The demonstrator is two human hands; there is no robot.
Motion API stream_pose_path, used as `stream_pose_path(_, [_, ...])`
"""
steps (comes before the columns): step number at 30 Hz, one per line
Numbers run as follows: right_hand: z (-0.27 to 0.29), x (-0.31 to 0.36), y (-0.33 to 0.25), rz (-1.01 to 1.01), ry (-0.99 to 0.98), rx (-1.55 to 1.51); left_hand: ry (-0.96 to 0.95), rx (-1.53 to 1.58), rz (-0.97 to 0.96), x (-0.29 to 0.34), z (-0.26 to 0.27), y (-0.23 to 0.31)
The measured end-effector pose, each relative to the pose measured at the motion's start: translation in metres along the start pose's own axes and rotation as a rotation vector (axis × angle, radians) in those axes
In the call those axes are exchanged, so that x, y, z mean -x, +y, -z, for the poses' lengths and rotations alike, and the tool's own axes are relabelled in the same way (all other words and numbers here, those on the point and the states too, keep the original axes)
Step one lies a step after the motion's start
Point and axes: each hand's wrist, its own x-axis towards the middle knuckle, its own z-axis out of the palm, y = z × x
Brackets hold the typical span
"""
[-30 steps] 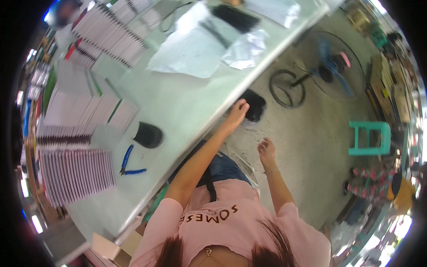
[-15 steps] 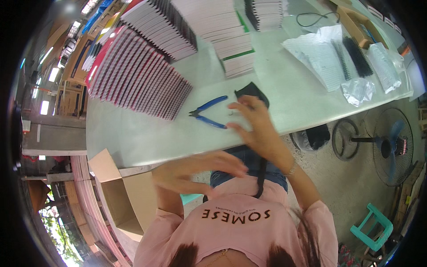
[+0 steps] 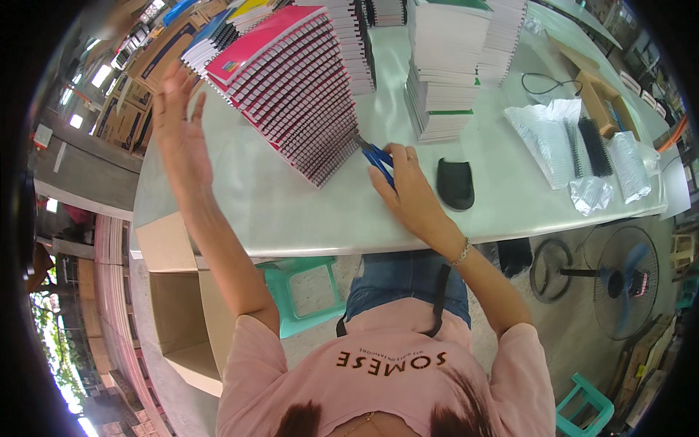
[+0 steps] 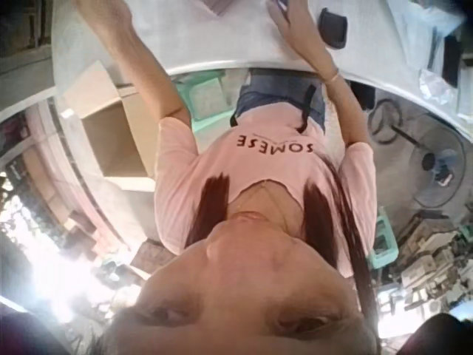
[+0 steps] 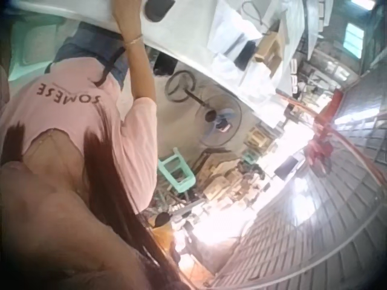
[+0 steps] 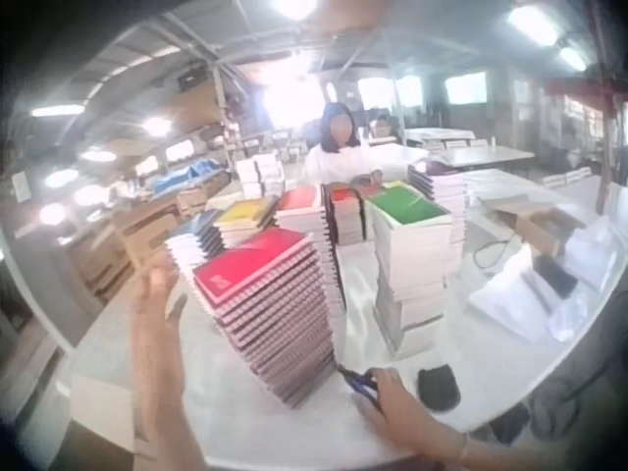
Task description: The person trims excess plastic binding from a stack of notebooks using shears and then fits a plastic cover onto a notebook.
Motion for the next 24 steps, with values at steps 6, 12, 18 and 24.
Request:
stream_pose_path(6, [-0.013,-0.023,-0.091,0.470,0.312,0.259,0.021,0.059,0.049,-0.008,-0.032,-0.019])
stream_pose_path(12, [-0.030,-0.047,-0.106,0.629,0.497,0.418,-0.008,0.211,0.220,-0.007,-0.047,-0.011])
stream_pose_path(18, [-0.034,-0.053,-0.104,0.696,0.554,0.473,-0.041,0.237,0.218,-0.009,-0.043,-0.016])
stream_pose_path(24, [-0.019,-0.045,-0.119,0.221,-0.003,-0.193,-0.061,0.157,0.240,-0.009,-0.039,-0.015])
